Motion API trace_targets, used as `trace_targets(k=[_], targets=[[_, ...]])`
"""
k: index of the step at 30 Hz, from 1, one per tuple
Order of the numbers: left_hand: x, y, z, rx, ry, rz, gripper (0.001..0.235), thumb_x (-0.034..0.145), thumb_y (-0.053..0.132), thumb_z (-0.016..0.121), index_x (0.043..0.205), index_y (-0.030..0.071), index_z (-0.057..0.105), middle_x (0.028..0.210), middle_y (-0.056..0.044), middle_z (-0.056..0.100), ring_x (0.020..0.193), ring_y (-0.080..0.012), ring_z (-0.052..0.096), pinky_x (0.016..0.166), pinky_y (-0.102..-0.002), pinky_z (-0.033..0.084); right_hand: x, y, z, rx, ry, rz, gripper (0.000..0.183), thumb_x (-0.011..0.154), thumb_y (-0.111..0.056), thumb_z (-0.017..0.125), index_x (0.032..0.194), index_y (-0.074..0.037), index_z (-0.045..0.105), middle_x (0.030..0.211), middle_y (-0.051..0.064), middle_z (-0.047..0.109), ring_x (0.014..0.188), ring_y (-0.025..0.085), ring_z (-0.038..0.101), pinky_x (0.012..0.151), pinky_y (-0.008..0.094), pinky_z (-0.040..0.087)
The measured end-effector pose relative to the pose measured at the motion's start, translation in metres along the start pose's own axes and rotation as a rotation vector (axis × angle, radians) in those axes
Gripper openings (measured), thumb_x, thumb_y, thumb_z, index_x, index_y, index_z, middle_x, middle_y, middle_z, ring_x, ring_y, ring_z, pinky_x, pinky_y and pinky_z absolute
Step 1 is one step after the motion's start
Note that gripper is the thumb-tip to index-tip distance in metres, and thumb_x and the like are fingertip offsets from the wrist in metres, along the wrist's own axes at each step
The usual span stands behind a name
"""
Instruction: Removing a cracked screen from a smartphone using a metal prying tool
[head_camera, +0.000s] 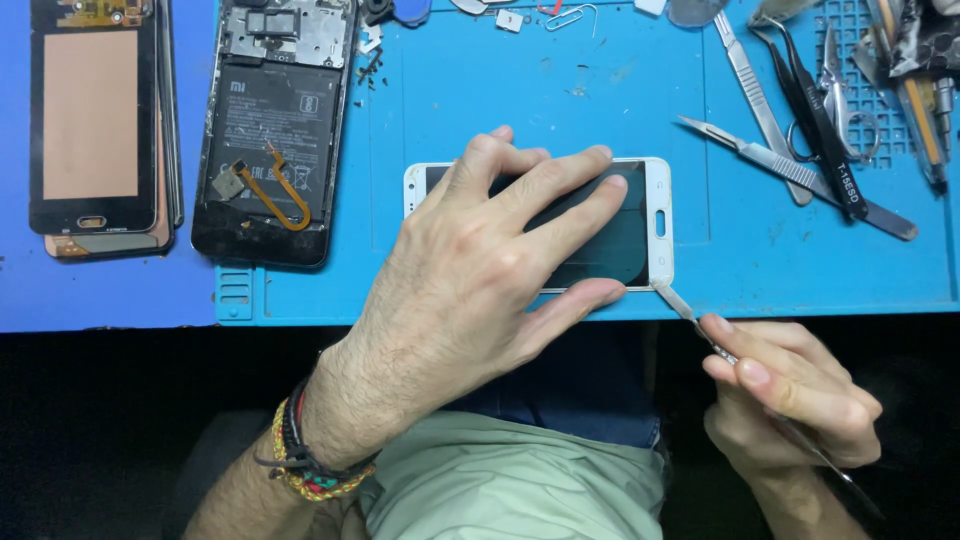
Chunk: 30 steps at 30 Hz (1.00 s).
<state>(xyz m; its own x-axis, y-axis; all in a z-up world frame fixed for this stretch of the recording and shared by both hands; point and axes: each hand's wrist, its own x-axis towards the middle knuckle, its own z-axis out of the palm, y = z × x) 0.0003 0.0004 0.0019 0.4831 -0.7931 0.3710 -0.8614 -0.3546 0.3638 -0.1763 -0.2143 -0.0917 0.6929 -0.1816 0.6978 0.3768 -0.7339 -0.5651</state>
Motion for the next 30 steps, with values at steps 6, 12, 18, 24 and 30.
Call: trace_targets(k=[6, 12, 18, 24, 30], targets=[[-0.001, 0.0, 0.0, 0.016, 0.005, -0.002, 0.058, 0.097, 0.043, 0.084, 0.136, 0.006, 0.063, 0.145, -0.008, 0.06, 0.115, -0.0359, 0.054, 0.114, -0.053, 0.049, -0.005, -0.005, 0.0, -0.032, -0.001, 0.081, 0.02, 0.099, 0.009, 0.07, 0.09, 0.0, 0.055, 0.1, 0.037, 0.071, 0.081, 0.044, 0.075, 0.068, 0.042, 0.059], [-0.001, -0.001, 0.0, 0.014, 0.005, -0.001, 0.056, 0.098, 0.042, 0.084, 0.136, 0.006, 0.063, 0.145, -0.008, 0.06, 0.115, -0.0359, 0.054, 0.113, -0.053, 0.049, -0.004, 0.0, 0.002, -0.014, 0.023, 0.01, 0.024, 0.1, 0.008, 0.069, 0.095, -0.003, 0.049, 0.095, 0.034, 0.071, 0.078, 0.044, 0.075, 0.067, 0.043, 0.06], [-0.001, -0.001, 0.002, 0.01, 0.003, -0.003, 0.058, 0.097, 0.043, 0.084, 0.136, 0.006, 0.064, 0.146, -0.009, 0.06, 0.116, -0.0362, 0.054, 0.114, -0.053, 0.048, 0.005, -0.011, 0.0, -0.022, -0.019, 0.075, 0.021, 0.099, 0.01, 0.068, 0.087, 0.001, 0.054, 0.095, 0.038, 0.07, 0.082, 0.045, 0.076, 0.067, 0.044, 0.061], [-0.001, -0.001, 0.0, -0.004, 0.005, -0.003, 0.058, 0.096, 0.041, 0.085, 0.137, 0.006, 0.063, 0.145, -0.009, 0.06, 0.116, -0.0363, 0.054, 0.114, -0.054, 0.049, -0.004, -0.001, 0.003, -0.045, 0.028, 0.014, 0.018, 0.103, 0.003, 0.062, 0.087, 0.003, 0.055, 0.096, 0.039, 0.07, 0.078, 0.047, 0.075, 0.067, 0.048, 0.059], [-0.001, -0.001, 0.0, 0.0, 0.011, -0.01, 0.057, 0.096, 0.042, 0.085, 0.135, 0.007, 0.062, 0.144, -0.008, 0.06, 0.116, -0.0354, 0.054, 0.113, -0.052, 0.05, -0.013, 0.003, 0.001, -0.081, 0.023, 0.07, 0.021, 0.105, 0.005, 0.063, 0.085, 0.004, 0.058, 0.1, 0.039, 0.07, 0.084, 0.049, 0.075, 0.072, 0.049, 0.059]])
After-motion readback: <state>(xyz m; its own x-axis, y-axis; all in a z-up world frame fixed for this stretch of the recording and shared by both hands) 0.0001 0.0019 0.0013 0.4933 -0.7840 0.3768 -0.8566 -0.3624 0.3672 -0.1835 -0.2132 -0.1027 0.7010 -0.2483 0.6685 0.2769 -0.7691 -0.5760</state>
